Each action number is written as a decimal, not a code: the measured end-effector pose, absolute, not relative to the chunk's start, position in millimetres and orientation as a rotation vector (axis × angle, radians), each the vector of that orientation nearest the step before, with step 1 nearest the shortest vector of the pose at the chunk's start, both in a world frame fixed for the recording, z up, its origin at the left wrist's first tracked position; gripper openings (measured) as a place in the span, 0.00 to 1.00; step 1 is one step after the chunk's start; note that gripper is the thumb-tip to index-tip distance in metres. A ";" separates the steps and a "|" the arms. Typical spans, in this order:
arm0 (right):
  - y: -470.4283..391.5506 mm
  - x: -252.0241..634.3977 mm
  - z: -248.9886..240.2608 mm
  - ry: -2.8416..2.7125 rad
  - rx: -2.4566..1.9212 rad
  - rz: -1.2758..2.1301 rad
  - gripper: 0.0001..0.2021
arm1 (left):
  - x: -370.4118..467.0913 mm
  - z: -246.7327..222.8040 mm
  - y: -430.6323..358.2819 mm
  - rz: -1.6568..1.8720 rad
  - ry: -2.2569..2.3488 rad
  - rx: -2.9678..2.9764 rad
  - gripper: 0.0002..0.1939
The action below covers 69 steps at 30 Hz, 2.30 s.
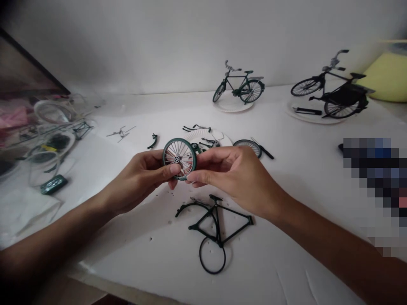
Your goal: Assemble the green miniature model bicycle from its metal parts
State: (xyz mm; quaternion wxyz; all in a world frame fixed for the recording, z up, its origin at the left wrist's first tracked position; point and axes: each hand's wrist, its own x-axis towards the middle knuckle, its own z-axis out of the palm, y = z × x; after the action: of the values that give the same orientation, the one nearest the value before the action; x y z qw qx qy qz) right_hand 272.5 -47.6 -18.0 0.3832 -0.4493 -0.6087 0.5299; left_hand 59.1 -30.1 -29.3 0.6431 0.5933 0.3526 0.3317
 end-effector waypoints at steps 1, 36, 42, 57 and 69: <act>-47.6 272.7 -18.2 -1.550 -1.149 1.367 0.07 | 59.2 -28.8 -31.3 0.757 0.806 1.353 0.11; -50.6 273.1 -38.0 -2.147 -0.904 0.272 0.34 | 67.6 -23.5 -42.1 0.778 0.944 1.477 0.10; -51.0 271.2 -37.1 -2.153 -0.918 0.217 0.30 | 69.5 -25.0 -44.4 0.806 0.901 1.520 0.09; -48.8 273.7 -43.2 -2.276 -0.884 0.244 0.32 | 59.0 -28.7 -24.1 0.737 0.877 1.607 0.11; -30.2 306.1 -25.0 -1.937 -1.197 0.254 0.22 | 21.3 -36.0 17.6 0.851 0.921 1.696 0.16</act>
State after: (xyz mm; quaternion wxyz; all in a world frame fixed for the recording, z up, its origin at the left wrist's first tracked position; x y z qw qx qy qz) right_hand 306.1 -30.2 -25.0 0.4126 -0.4760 -0.7700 0.1012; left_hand 21.3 17.6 -36.0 0.4935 0.6994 0.3798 0.3507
